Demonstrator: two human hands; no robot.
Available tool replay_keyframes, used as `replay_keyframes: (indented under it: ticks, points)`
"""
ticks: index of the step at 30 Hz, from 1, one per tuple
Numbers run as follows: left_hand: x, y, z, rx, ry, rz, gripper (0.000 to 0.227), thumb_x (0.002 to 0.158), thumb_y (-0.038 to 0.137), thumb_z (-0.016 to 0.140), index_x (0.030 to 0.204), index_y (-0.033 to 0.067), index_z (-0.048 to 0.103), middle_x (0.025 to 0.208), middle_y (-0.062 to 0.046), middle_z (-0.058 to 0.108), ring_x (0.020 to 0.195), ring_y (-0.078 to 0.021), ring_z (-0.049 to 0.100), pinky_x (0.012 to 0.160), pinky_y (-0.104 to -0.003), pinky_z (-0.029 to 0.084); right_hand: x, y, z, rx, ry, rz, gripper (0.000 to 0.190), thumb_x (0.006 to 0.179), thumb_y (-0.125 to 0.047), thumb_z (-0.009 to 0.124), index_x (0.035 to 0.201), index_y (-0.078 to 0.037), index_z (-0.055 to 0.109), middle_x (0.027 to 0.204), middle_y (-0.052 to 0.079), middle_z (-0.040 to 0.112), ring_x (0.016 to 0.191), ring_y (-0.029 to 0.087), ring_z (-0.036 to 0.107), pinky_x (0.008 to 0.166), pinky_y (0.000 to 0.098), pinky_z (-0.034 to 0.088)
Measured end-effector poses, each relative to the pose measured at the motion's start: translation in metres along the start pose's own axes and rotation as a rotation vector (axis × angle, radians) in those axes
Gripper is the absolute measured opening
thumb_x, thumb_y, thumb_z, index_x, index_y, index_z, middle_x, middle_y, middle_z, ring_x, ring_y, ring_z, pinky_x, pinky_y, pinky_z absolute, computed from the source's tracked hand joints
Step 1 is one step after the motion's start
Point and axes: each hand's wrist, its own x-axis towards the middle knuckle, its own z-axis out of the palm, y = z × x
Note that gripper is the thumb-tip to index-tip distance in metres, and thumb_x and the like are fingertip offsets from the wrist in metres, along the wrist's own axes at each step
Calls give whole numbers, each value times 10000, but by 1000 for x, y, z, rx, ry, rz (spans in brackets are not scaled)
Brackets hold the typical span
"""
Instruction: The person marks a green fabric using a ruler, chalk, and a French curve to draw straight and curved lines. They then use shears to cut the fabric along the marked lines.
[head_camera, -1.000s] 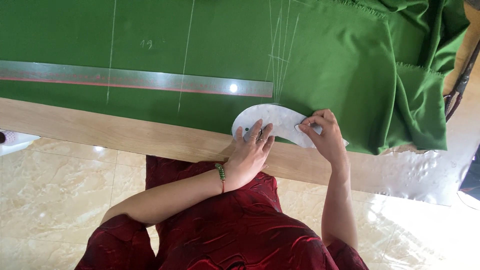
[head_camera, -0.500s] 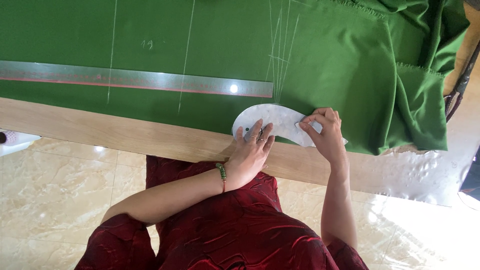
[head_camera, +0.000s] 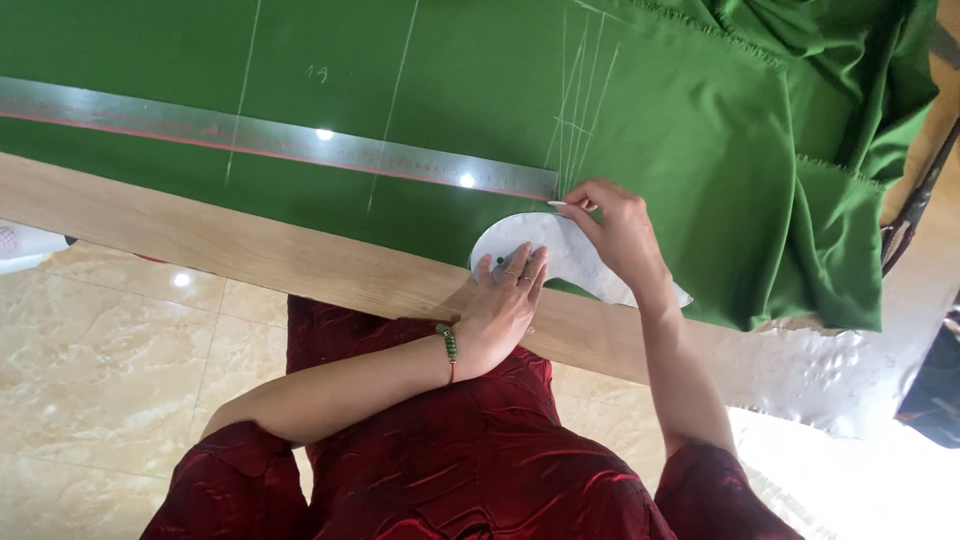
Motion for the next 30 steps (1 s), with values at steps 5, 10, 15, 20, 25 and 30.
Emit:
replay_keyframes:
  ticks: [5,10,15,20,25,30]
  points:
    - [2,2,-1,26,-18,-36,841,912,449,718,1572,81,347,1692,-154,214,1549,-340,214,1088,-636,404,-3,16,-4,-24,-63,-1,121,931,-105,789,1020,-84,708,840,67,718,835,256,702,818,383,565]
    - [0,0,-8,98,-31,-44,828,934,505,664,1585,120,326,1697,-136,204,1551,-320,200,1051,-563,422,-5,10,-8,-13,-71,11,125,945,-116,781,1029,-62,705,857,84,716,848,272,707,820,397,572]
    - [3,1,-4,90,-48,-49,828,931,503,670,1585,124,332,1699,-144,194,1551,-326,195,1029,-547,427,-4,1,-11,-2,-81,1,115,942,-107,783,1014,-47,716,857,87,720,843,272,714,824,394,581]
    - [1,1,-9,85,-47,-45,806,931,476,685,1575,123,354,1689,-156,218,1544,-343,212,999,-564,438,-5,2,-13,-31,-101,-3,102,931,-76,770,1011,-56,709,858,91,719,837,271,713,801,397,579]
    - [2,3,-9,79,-47,-58,814,919,489,698,1569,129,368,1685,-152,235,1538,-334,237,991,-562,450,-3,2,-12,-57,-140,-8,88,949,-99,760,1005,-62,705,861,75,710,828,253,706,801,390,575]
    - [1,4,-15,73,-35,-78,839,896,503,724,1565,134,377,1682,-152,245,1535,-328,250,987,-563,454,6,11,-2,-65,-165,-62,73,960,-121,743,1020,-102,706,882,51,698,848,247,696,793,384,569]
